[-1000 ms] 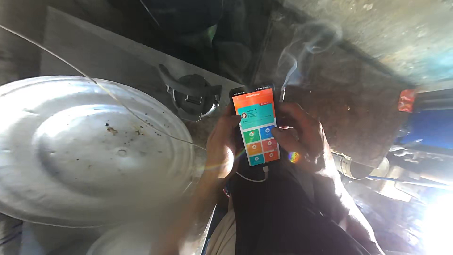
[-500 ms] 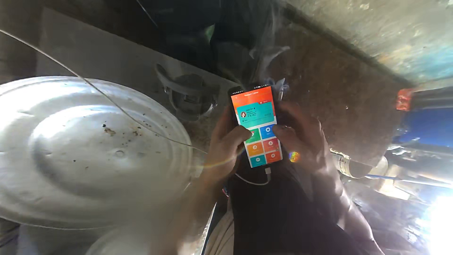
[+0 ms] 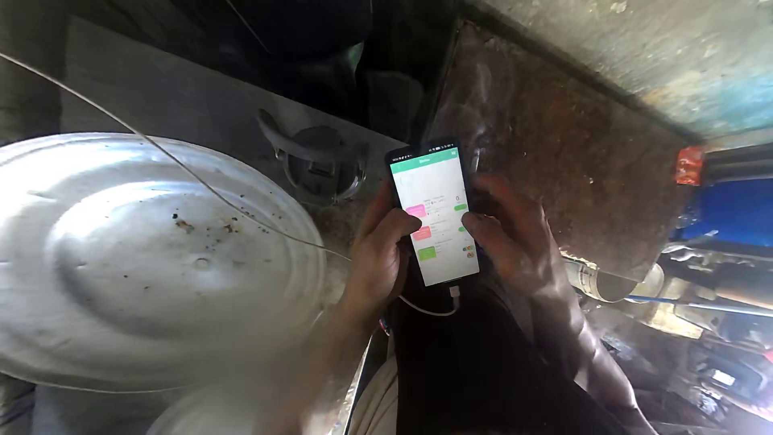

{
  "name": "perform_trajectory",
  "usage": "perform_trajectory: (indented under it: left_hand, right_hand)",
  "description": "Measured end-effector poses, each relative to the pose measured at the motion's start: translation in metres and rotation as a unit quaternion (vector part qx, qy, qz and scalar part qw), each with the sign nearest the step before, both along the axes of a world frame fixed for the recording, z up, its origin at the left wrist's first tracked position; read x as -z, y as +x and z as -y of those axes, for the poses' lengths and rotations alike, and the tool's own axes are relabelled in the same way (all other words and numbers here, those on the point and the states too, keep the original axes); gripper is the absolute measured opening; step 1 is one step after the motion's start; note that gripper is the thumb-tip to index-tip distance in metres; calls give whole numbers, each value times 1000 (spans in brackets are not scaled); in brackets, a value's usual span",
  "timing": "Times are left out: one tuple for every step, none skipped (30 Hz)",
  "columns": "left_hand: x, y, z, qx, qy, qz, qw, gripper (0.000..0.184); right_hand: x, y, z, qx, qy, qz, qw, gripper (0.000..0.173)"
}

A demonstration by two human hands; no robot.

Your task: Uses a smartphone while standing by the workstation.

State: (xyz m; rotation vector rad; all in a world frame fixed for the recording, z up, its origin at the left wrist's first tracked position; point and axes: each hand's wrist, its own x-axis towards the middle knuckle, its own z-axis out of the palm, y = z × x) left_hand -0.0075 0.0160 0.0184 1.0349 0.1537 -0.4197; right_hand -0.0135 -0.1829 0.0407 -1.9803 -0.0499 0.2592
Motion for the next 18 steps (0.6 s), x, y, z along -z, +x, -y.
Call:
perform_trajectory:
  left_hand:
    - [0, 1, 0, 2, -4, -3, 1000, 55]
    - [0, 1, 0, 4, -6, -6, 1000, 55]
    - [1, 1, 0, 2, -6, -11, 1000, 54]
    - [1, 1, 0, 0, -11, -18, 1000, 53]
    - [2, 1, -1, -3, -16, -26, 1000, 51]
    - [2, 1, 0, -7, -22, -34, 999, 49]
    - [2, 2, -1, -7, -29, -36, 999, 48]
    - [1, 2, -1, -8, -33, -39, 999, 46]
    - [1, 2, -1, -11, -35, -42, 998, 46]
    - [1, 2, -1, -15, -35, -45, 998, 45]
    - [1, 2, -1, -17, -34, -45, 998, 46]
    - [1, 2, -1, -16, -35, -43, 998, 47]
    - [1, 2, -1, -13, -35, -38, 999, 47]
    - [1, 2, -1, -11, -33, -33, 999, 47]
    - [1, 2, -1, -9, -29, -29, 999, 48]
    - [2, 2, -1, -5, -30, -24, 999, 48]
    - [2, 2, -2, 0, -33, -19, 999, 49]
    - [3, 2, -2, 0, -33, -19, 999, 49]
  right_hand:
    - [0, 0, 0, -2, 0, 2, 1000, 40]
    - [0, 0, 0, -2, 2, 3, 1000, 40]
    - [0, 0, 0, -2, 3, 5, 1000, 40]
    - [0, 1, 0, -3, 6, 5, 1000, 40]
    - [0, 1, 0, -6, 7, 3, 1000, 41]
    - [-1, 1, 0, -7, 8, 3, 1000, 41]
    - [-1, 2, 0, -7, 8, 3, 1000, 40]
    - [-1, 2, 0, -8, 8, 3, 1000, 40]
    - [-1, 2, 0, -9, 10, 4, 1000, 39]
    - [-1, 2, 0, -9, 11, 5, 1000, 39]
    - [-1, 3, 0, -11, 14, 5, 1000, 39]
    - [-1, 3, 0, -10, 15, 6, 1000, 39]
    - [-2, 3, 0, -10, 15, 7, 1000, 38]
    - [-2, 4, 0, -9, 12, 7, 1000, 38]
    - [-2, 4, -1, -8, 9, 7, 1000, 38]
    - [-1, 4, 0, -9, 6, 6, 1000, 38]
    - [0, 4, 0, -10, 3, 5, 1000, 39]
    - [0, 4, 0, -12, 2, 4, 1000, 40]
